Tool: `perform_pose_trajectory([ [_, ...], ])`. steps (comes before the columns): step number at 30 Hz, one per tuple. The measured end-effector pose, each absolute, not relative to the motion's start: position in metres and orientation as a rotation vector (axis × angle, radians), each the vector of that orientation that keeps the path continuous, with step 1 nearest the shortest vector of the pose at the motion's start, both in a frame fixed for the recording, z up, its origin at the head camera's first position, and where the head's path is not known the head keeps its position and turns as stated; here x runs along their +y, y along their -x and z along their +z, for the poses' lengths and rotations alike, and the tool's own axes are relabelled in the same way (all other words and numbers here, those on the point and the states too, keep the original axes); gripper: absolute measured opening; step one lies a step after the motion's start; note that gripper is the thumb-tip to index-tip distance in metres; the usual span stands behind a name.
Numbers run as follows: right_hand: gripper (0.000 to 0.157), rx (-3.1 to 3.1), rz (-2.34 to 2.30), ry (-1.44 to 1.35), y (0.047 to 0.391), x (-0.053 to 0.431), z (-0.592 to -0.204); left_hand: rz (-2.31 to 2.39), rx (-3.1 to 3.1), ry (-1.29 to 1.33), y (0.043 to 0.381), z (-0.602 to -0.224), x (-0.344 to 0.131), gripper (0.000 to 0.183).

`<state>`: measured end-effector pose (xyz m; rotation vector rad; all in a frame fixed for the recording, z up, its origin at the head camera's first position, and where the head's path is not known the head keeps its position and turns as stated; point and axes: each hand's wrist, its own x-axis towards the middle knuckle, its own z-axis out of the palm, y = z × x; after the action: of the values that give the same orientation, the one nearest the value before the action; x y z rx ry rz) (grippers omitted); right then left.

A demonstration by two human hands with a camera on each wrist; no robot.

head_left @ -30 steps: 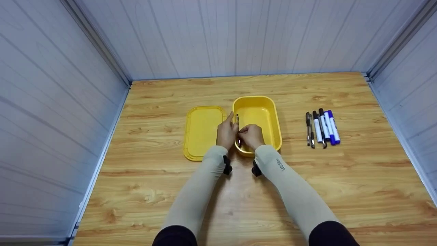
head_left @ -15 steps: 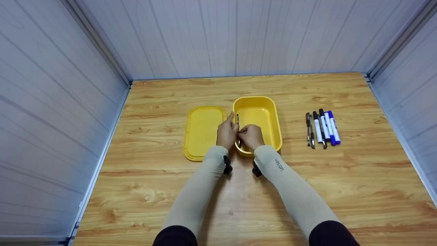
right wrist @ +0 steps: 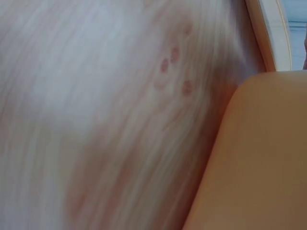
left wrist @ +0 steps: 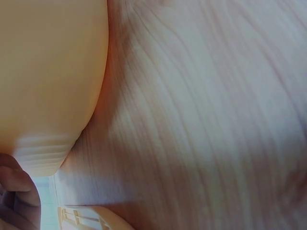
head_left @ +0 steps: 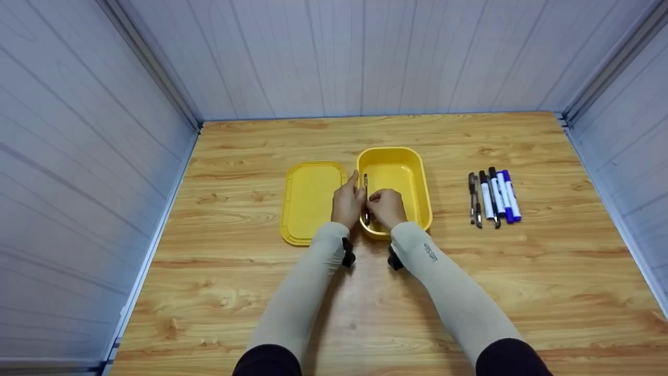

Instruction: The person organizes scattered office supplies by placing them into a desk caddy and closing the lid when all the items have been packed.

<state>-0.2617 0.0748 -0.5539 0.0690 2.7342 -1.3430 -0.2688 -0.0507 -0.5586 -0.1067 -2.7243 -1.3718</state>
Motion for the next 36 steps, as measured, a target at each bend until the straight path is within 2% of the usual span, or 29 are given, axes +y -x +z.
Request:
perform_pose_trajectory([
  [6,0.018,2.679,-1.397,-0.092,0.260,0.075,-0.548,-1.343,-2.734,0.084,0.268,-0.558,-0.050,0.055],
  [15,0.024,2.778,-1.388,-0.055,0.267,0.086,-0.531,-1.355,-2.738,0.050,0.268,-0.559,-0.050,0.055],
  [29,0.021,2.968,-1.353,-0.179,0.291,0.140,-0.507,-1.405,-2.723,0.051,0.267,-0.560,-0.051,0.055],
  [36,0.031,3.005,-1.316,-0.191,0.294,0.174,-0.499,-1.402,-2.717,0.056,0.269,-0.560,-0.050,0.055],
])
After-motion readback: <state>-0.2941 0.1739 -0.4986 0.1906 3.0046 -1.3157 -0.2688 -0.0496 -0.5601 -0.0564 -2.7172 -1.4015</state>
